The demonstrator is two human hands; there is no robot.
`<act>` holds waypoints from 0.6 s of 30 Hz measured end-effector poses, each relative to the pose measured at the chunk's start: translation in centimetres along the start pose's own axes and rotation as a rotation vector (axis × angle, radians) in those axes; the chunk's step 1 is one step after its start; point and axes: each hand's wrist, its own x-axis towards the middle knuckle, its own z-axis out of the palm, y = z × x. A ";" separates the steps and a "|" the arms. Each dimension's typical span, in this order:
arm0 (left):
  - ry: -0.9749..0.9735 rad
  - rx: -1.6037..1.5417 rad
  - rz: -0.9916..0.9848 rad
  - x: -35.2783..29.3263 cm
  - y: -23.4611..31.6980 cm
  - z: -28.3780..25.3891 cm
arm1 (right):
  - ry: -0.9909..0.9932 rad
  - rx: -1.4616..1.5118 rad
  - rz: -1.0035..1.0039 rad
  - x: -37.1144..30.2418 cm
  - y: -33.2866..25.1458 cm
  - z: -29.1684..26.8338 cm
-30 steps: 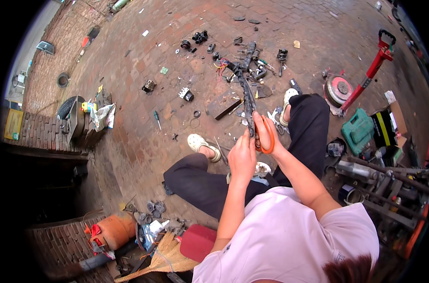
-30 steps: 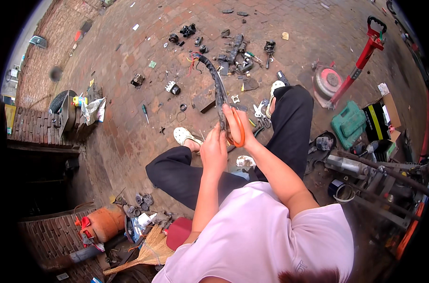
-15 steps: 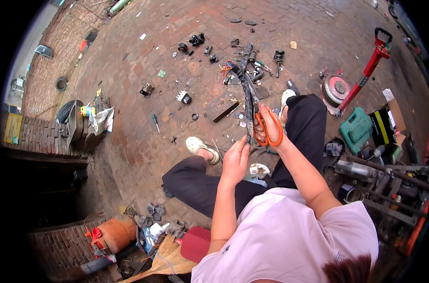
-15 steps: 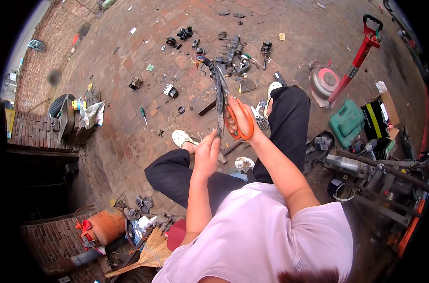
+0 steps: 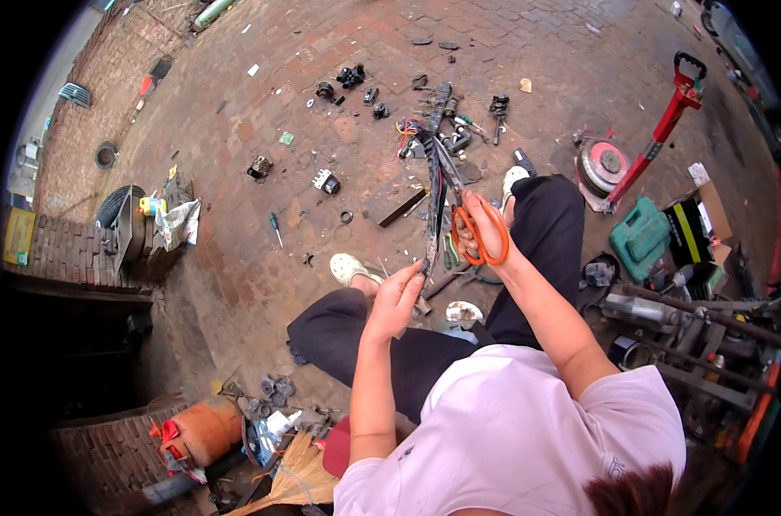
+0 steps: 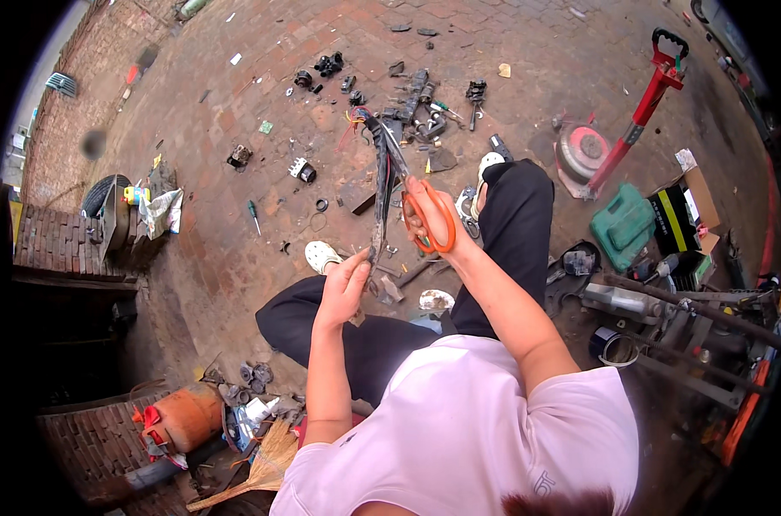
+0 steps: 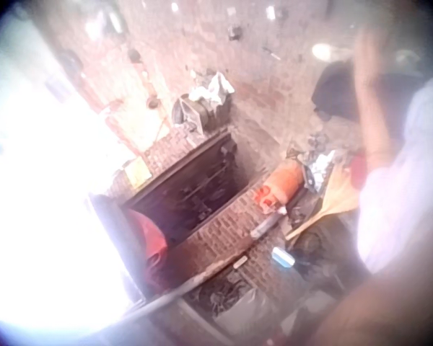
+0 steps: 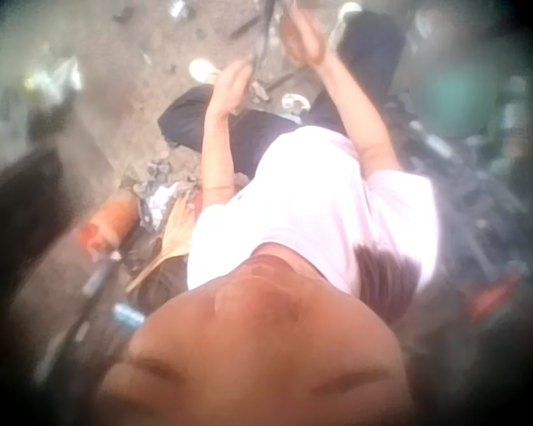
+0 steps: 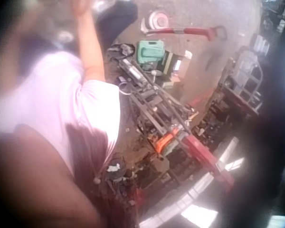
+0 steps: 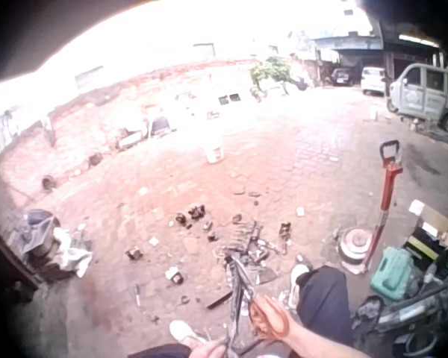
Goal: The person sits on the floor and uses pliers and scissors to strip insulation and cut wires on a wiring harness. They manipulate the harness and tools throughout the clip, focusing on individual wires.
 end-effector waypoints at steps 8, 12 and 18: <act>-0.019 -0.085 -0.071 1.4 -1.1 -0.3 | -0.022 0.161 0.063 1.7 -0.3 1.8; -0.007 -0.088 -0.124 2.6 -2.6 1.1 | 0.134 -0.033 0.024 3.8 2.0 0.8; 0.082 -0.082 -0.008 4.1 -9.1 3.1 | 0.264 -0.631 -0.370 3.1 2.6 -0.3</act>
